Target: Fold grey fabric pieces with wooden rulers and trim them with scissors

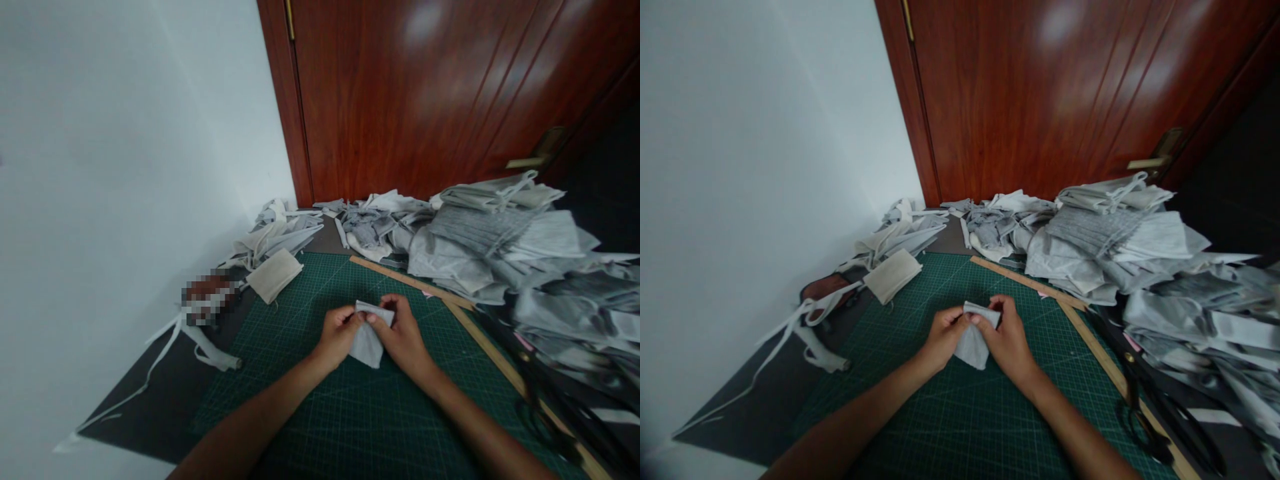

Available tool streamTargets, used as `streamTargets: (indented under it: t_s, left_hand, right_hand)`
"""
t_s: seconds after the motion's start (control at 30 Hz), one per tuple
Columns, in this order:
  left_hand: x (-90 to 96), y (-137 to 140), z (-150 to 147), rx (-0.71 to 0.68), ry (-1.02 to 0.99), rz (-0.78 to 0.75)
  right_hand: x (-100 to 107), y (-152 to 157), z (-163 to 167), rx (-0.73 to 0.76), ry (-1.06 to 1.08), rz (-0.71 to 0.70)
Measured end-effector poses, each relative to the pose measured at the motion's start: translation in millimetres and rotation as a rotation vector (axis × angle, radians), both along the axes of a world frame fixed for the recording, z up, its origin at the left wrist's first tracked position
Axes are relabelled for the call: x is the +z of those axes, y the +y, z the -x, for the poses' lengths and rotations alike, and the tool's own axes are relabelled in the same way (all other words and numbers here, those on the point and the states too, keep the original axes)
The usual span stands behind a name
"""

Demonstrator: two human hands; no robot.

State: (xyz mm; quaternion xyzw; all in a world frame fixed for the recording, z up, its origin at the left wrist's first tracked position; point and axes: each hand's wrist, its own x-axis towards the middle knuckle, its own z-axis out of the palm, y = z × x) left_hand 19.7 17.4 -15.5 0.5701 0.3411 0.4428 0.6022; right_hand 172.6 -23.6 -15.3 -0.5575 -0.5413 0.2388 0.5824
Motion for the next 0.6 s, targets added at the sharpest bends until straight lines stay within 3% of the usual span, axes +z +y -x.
streamTargets:
  t_s: [0.2, 0.4, 0.6]
  left_hand:
    - [6.4, -5, 2, 0.016, -0.048, -0.024]
    - [3.0, -11, -2, -0.015, -0.062, 0.005]
    - [1.6, -15, -5, -0.025, -0.122, 0.126]
  right_hand:
    - [8, -9, 11, 0.093, 0.138, 0.1]
    - [1, -7, 10, -0.003, 0.014, -0.016]
    - [-1, -9, 7, -0.018, -0.121, -0.094]
